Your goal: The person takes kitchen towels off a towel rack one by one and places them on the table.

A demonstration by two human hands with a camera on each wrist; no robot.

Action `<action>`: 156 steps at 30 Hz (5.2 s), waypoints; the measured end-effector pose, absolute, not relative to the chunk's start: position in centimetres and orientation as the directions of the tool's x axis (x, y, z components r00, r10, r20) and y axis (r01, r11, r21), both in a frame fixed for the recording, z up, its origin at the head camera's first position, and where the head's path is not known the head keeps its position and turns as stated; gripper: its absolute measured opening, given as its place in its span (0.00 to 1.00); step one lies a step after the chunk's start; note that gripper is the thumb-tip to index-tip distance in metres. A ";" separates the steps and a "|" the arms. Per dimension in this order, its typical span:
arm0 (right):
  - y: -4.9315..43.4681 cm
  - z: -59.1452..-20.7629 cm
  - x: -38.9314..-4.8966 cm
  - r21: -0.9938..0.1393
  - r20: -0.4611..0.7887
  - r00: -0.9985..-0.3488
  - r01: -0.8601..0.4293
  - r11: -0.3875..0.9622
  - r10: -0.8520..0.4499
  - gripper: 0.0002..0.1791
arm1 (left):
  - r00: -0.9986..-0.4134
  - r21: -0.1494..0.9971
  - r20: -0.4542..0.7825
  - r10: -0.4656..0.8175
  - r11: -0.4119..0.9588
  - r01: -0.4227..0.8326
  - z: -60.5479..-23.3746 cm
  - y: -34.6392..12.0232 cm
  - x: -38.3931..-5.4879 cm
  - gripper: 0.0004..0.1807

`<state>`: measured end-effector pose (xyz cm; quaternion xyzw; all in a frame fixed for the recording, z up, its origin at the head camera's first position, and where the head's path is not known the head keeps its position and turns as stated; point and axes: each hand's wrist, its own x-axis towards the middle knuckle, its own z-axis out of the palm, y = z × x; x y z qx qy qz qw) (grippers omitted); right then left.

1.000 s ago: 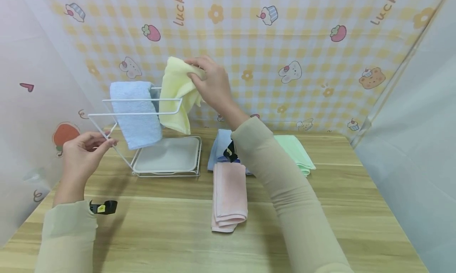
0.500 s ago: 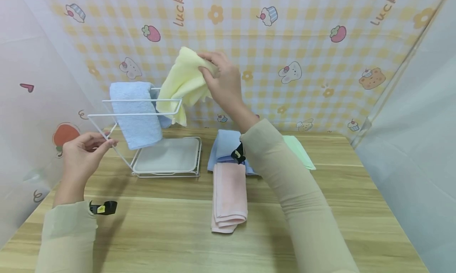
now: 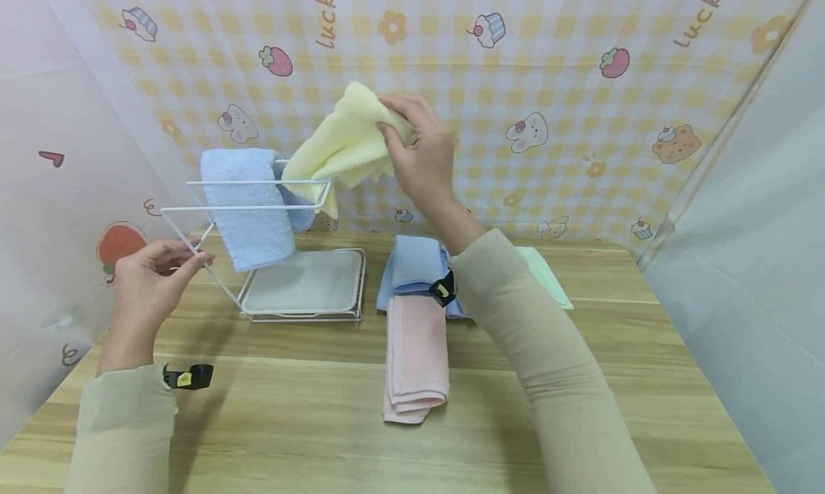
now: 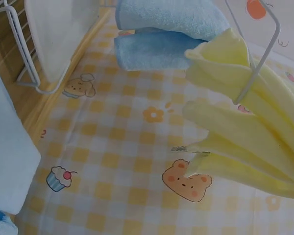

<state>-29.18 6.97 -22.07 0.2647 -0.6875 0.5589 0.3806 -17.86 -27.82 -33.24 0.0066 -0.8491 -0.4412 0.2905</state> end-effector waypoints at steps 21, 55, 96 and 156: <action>9.3 -21.7 -28.7 -0.516 0.846 -0.477 -0.844 0.147 0.237 0.13 | -0.818 0.774 0.495 -0.292 0.576 0.263 -33.3 -27.7 -18.1 0.06; 14.9 -22.6 -27.5 -0.572 0.788 -0.515 -0.816 0.089 0.337 0.12 | -0.819 0.772 0.494 -0.293 0.582 0.257 -33.2 -27.3 -18.0 0.08; 26.6 -26.5 -21.1 -0.800 0.119 -0.926 -0.303 0.518 -0.357 0.15 | -0.812 0.776 0.498 -0.304 0.574 0.262 -33.6 -27.5 -18.2 0.07; 25.2 -37.4 -25.2 -0.651 0.084 -0.901 -0.372 0.661 -0.425 0.14 | -0.823 0.795 0.466 -0.325 0.561 0.229 -34.0 -27.7 -18.3 0.07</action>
